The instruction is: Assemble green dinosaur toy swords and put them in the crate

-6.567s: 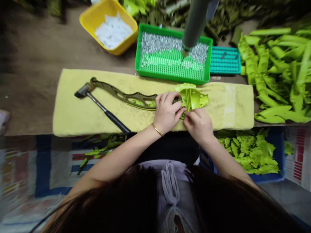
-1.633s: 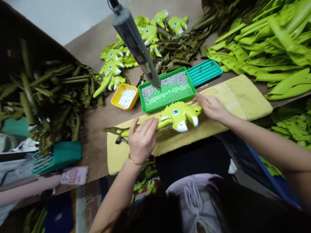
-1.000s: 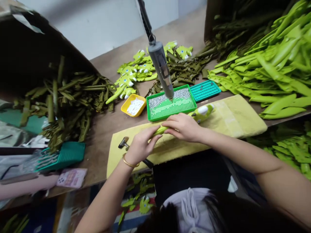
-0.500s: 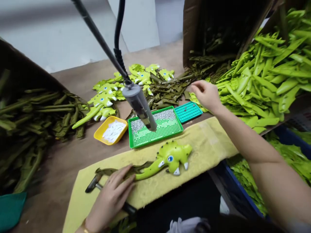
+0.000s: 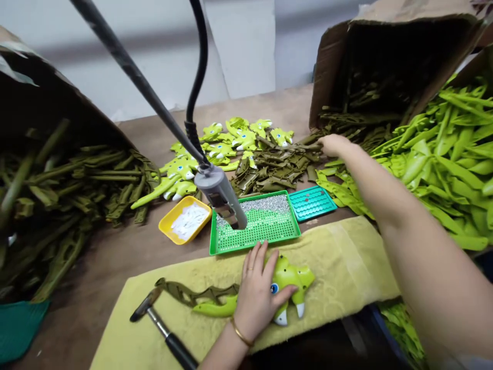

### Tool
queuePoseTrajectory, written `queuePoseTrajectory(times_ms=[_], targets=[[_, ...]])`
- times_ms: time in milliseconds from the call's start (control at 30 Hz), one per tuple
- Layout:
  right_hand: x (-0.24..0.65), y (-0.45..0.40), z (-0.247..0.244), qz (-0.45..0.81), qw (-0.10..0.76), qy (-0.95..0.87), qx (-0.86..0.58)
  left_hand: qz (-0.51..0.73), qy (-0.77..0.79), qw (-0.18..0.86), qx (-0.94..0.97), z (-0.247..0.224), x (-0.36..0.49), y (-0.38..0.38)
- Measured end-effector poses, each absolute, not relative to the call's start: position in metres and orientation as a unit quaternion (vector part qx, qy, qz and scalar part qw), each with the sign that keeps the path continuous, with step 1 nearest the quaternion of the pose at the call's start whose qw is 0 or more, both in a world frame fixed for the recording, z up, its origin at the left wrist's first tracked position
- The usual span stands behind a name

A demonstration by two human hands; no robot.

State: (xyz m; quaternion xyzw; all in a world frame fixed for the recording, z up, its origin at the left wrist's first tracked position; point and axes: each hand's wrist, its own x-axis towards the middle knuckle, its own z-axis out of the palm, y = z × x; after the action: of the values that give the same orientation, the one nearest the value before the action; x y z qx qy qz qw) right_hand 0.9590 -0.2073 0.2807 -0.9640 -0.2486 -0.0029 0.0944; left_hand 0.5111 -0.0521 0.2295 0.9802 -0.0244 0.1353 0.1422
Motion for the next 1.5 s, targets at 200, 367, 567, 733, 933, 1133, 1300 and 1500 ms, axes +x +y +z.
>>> queuePoseTrajectory(times_ms=[200,367,567,733,933,1133,1300,1500], targets=[[0.930,-0.291,0.325,-0.028,0.172,-0.203,-0.964,0.119,-0.029,0.207,0.971,0.243,0.510,-0.050],[0.826,-0.316,0.322,-0.043,0.477,-0.145,-0.866,0.105,-0.057,0.250,0.961,0.261,0.513,-0.040],[0.667,-0.260,0.269,-0.152,0.719,-0.111,-0.669,0.123,-0.068,0.206,0.968,0.281,0.518,-0.036],[0.621,-0.241,0.242,-0.105,0.771,-0.029,-0.627,0.058,-0.087,0.163,0.981,0.291,0.520,-0.041],[0.619,-0.251,0.236,0.037,0.661,-0.100,-0.743,0.045,-0.103,0.183,0.977,0.290,0.524,-0.040],[0.617,-0.247,0.241,0.168,0.618,-0.219,-0.736,0.044,-0.095,0.206,0.973,0.288,0.526,-0.039],[0.625,-0.248,0.244,0.225,0.558,-0.330,-0.728,0.043,-0.093,0.241,0.965,0.286,0.526,-0.038],[0.637,-0.252,0.237,0.220,0.562,-0.329,-0.726,0.054,-0.096,0.251,0.962,0.285,0.524,-0.037]])
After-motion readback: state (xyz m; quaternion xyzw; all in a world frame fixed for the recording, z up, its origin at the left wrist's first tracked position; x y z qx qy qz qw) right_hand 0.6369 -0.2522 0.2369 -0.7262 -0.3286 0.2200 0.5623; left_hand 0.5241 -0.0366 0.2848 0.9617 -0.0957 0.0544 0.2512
